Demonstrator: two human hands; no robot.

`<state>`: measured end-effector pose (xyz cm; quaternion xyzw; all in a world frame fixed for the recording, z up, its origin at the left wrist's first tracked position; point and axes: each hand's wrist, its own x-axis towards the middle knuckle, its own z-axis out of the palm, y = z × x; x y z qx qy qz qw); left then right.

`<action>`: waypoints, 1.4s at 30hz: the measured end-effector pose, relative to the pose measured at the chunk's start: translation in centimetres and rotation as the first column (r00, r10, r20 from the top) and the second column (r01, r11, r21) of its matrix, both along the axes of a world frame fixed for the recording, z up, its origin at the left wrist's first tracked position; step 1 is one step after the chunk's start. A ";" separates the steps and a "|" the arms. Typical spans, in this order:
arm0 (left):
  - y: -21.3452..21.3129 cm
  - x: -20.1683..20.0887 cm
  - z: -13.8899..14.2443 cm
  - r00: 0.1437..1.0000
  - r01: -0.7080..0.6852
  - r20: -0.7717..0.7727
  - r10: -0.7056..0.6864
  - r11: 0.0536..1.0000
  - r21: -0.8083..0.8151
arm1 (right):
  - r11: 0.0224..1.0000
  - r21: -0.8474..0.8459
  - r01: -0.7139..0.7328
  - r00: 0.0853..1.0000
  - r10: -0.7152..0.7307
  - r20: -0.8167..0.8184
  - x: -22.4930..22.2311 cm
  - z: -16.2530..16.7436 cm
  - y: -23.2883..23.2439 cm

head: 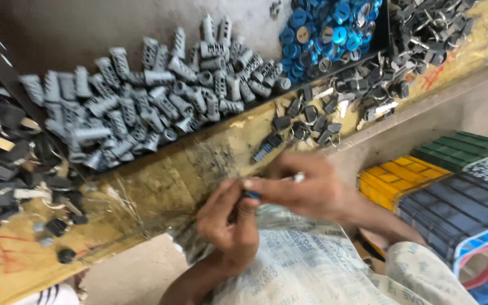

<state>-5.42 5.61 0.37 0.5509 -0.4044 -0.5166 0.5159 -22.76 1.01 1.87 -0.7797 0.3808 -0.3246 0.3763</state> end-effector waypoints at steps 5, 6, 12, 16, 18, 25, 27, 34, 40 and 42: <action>-1.2 2.8 -2.7 0.976 0.102 0.208 -0.067 0.981 -0.162 | 0.860 -0.130 0.493 0.722 -0.488 -0.490 0.4 2.1 -1.5; -1.8 3.1 -2.7 0.973 0.111 0.219 -0.072 0.979 -0.171 | 0.826 -0.216 0.520 0.621 -0.539 -0.568 1.0 1.8 -1.5; -4.0 4.1 -1.0 0.987 0.114 0.129 -0.097 0.985 -0.132 | 0.839 -0.093 0.536 0.624 -0.468 -0.625 2.8 1.1 -1.2; -3.8 5.0 -1.9 0.994 0.102 -0.033 -0.106 0.990 -0.102 | 0.847 0.072 0.527 0.790 -0.458 -0.407 3.0 2.1 -2.0; -3.6 5.5 -2.4 0.992 0.105 -0.067 -0.110 0.992 -0.065 | 0.904 0.098 0.417 0.879 -0.374 -0.295 3.1 2.7 -2.2; -4.6 7.3 -1.9 0.963 0.182 -0.174 -0.205 0.973 -0.140 | 0.696 0.715 0.074 0.752 -0.510 0.418 4.0 3.7 -2.0; -4.7 7.8 -1.6 0.957 0.183 -0.193 -0.216 0.967 -0.175 | 0.795 0.561 0.231 0.930 -0.349 0.111 4.3 3.9 -2.4; -3.9 9.9 -3.0 0.951 0.308 0.043 -0.306 0.927 -0.213 | 0.998 -0.013 -0.063 0.996 0.062 -0.063 5.2 4.3 -3.4; -4.4 11.5 -0.2 0.807 0.533 0.479 -0.346 0.776 -0.337 | 0.971 0.002 -0.239 0.966 0.238 -0.096 4.6 4.3 -4.0; -4.2 11.3 1.0 0.742 0.530 0.631 -0.226 0.773 -0.347 | 0.973 0.169 -0.155 0.987 0.158 -0.002 4.7 4.2 -4.7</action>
